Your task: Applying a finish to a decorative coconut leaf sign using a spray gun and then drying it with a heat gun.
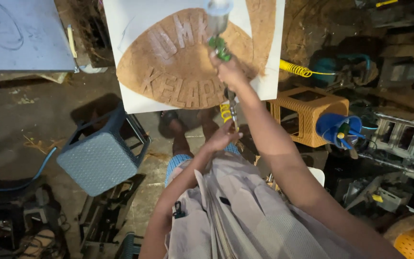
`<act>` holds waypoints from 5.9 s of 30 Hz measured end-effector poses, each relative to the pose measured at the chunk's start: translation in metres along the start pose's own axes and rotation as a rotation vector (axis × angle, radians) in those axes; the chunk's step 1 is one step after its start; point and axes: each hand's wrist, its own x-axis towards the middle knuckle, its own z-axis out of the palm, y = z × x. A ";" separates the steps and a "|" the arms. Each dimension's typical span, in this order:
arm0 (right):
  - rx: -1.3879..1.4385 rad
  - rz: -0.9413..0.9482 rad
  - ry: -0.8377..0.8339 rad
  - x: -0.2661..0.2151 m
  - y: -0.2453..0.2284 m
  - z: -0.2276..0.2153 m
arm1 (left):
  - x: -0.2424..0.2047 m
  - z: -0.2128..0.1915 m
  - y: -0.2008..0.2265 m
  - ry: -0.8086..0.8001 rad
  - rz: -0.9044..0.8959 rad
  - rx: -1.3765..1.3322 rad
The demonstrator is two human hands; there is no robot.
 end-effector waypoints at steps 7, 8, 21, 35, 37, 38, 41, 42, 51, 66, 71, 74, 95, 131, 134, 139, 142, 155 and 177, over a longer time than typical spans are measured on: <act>0.093 0.049 0.102 0.025 0.019 -0.005 | 0.031 0.014 -0.024 -0.009 0.151 -0.061; 0.054 0.079 0.067 0.018 0.007 -0.011 | 0.027 0.014 -0.013 0.023 0.084 -0.097; 0.326 -0.075 0.242 0.017 0.037 -0.027 | 0.044 0.022 -0.035 0.021 0.128 -0.008; 0.296 -0.051 0.346 0.042 0.087 -0.038 | 0.048 0.035 -0.032 -0.066 0.118 -0.023; 0.353 -0.040 0.369 0.045 0.090 -0.043 | 0.050 0.034 -0.036 -0.056 0.108 0.001; 0.321 -0.019 0.373 0.048 0.092 -0.047 | 0.055 0.035 -0.041 -0.056 0.127 -0.014; 0.329 0.006 0.377 0.048 0.092 -0.054 | 0.056 0.033 -0.037 -0.047 0.111 0.022; 0.369 0.010 0.375 0.047 0.092 -0.054 | 0.053 0.032 -0.034 -0.036 0.073 0.072; 0.348 -0.036 0.284 0.034 0.109 -0.041 | 0.043 0.034 -0.041 -0.139 0.023 0.057; 0.401 -0.069 0.418 0.028 0.120 -0.069 | 0.065 0.038 -0.044 -0.129 -0.028 0.083; 0.456 -0.001 0.407 0.024 0.151 -0.058 | 0.055 0.050 -0.048 -0.218 -0.060 0.173; 0.422 0.032 0.398 0.009 0.152 -0.048 | 0.058 0.047 -0.070 -0.273 -0.064 0.204; 0.077 -0.241 0.088 0.001 0.112 0.095 | 0.008 0.005 -0.134 -0.159 0.176 -0.284; -0.151 -0.408 0.246 -0.010 0.148 0.139 | 0.030 0.012 -0.226 -0.112 0.220 -0.372; -0.337 -0.362 0.120 -0.022 0.149 0.123 | 0.008 0.022 -0.195 -0.138 0.205 -0.369; -0.173 -0.135 0.039 -0.025 0.154 0.109 | -0.004 0.026 -0.178 -0.006 -0.106 0.302; -0.092 -0.138 0.117 -0.022 0.161 0.101 | -0.002 0.036 -0.177 0.072 0.212 -0.234; 0.078 -0.170 -0.005 -0.050 0.193 0.095 | 0.008 0.062 -0.237 0.049 0.245 -0.275; 0.349 -0.229 0.053 -0.084 0.148 0.062 | 0.040 0.073 -0.250 0.096 0.273 -0.365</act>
